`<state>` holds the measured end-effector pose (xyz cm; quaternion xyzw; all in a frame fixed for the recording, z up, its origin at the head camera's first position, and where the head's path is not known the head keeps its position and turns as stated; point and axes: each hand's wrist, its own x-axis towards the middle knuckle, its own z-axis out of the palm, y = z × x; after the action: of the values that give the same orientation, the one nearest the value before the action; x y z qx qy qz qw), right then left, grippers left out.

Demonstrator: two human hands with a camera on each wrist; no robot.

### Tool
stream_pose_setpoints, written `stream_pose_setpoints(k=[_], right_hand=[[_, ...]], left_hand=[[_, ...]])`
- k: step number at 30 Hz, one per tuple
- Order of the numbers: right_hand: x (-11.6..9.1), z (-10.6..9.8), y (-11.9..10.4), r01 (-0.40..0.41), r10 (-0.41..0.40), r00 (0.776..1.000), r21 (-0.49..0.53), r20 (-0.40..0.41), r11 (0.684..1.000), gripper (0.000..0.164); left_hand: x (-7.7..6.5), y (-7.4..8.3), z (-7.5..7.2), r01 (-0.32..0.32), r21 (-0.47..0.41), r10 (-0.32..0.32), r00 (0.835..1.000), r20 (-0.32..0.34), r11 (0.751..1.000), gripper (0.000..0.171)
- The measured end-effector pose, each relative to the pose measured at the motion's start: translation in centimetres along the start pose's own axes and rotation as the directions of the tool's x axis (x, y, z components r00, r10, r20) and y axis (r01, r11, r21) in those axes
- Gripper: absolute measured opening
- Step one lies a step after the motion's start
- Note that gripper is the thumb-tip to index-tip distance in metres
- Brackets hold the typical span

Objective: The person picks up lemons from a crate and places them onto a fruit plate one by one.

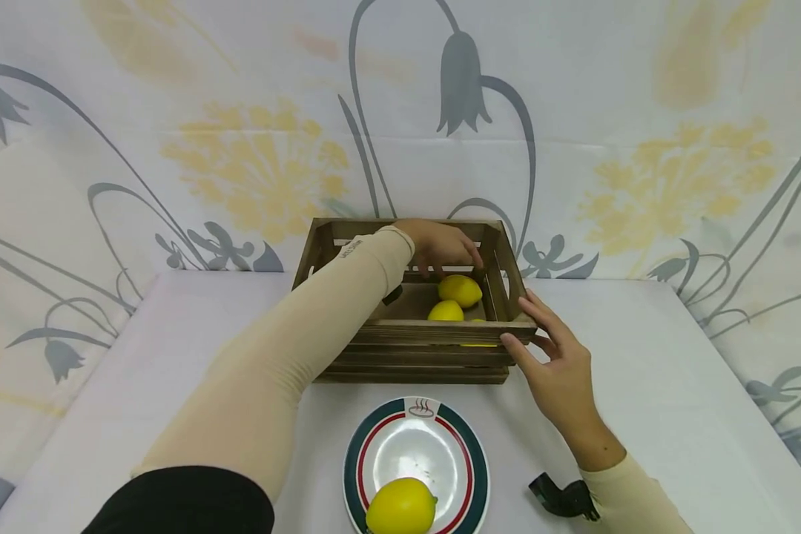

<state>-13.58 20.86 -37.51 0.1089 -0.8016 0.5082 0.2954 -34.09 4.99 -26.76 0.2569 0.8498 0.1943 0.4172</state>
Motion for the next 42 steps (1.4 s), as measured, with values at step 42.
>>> stream_pose_setpoints(k=[42], right_hand=[[0.0,-0.9,-0.6,-0.01,0.01,1.0,-0.014,0.003,1.0,0.058]], left_hand=[[-0.5,1.2,3.0,0.061,0.184,-0.074,0.995,0.066,0.981,0.061]])
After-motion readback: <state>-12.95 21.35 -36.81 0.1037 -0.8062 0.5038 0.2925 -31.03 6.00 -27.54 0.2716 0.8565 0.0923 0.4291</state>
